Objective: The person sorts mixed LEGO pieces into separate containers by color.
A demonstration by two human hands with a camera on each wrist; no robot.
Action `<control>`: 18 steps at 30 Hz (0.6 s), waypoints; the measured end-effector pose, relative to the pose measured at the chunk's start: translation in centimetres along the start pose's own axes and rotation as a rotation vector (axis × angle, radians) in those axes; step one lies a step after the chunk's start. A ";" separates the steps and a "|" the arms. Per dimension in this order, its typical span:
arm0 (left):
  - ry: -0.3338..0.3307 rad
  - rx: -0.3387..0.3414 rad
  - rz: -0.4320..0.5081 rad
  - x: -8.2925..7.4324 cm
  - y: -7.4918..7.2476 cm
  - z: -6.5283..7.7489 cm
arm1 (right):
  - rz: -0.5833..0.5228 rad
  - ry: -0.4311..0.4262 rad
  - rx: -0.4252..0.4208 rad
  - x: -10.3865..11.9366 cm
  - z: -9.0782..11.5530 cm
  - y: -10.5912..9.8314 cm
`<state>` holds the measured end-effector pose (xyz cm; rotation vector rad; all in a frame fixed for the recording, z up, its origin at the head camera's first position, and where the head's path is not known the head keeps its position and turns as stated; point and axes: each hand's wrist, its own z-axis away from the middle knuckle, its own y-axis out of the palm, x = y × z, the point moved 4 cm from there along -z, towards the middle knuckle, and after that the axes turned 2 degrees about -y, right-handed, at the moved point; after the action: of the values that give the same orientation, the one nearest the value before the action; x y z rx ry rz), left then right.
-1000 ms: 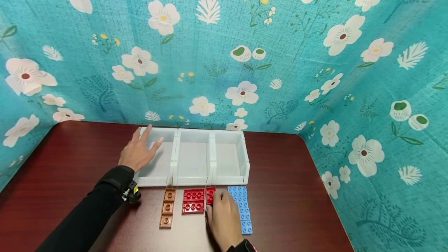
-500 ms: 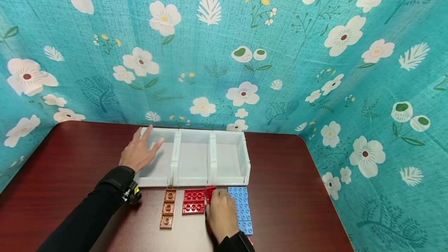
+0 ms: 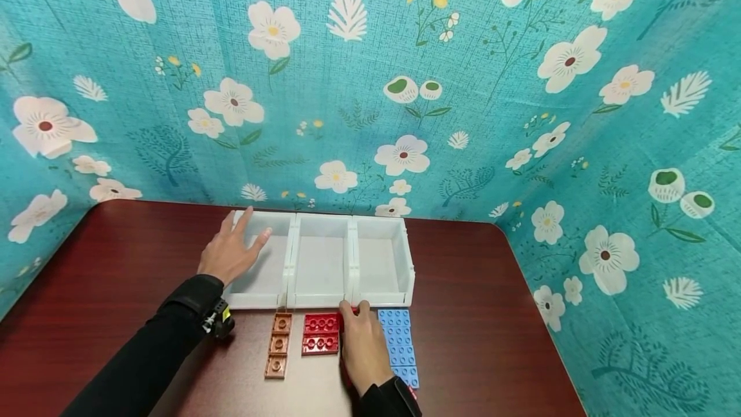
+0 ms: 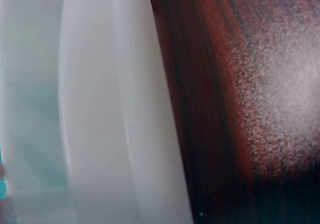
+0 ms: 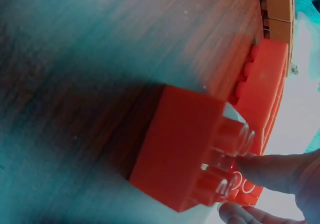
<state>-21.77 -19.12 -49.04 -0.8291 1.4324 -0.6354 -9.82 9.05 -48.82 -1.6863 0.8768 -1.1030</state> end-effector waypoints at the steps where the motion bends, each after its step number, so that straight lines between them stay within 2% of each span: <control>1: -0.001 -0.001 0.000 0.0 0.0 0.0 | -0.004 -0.004 0.001 0.0 0.0 -0.1; 10: 0.005 -0.004 0.009 -0.2 0.0 0.1 | -0.044 -0.038 -0.010 -0.5 0.0 -0.2; 18: 0.003 -0.002 0.002 -0.1 0.0 0.1 | -0.041 -0.110 0.019 -1.0 0.2 -0.3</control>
<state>-21.66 -19.09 -48.97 -0.8286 1.4365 -0.6336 -9.94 10.10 -48.86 -1.7383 0.7633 -1.0321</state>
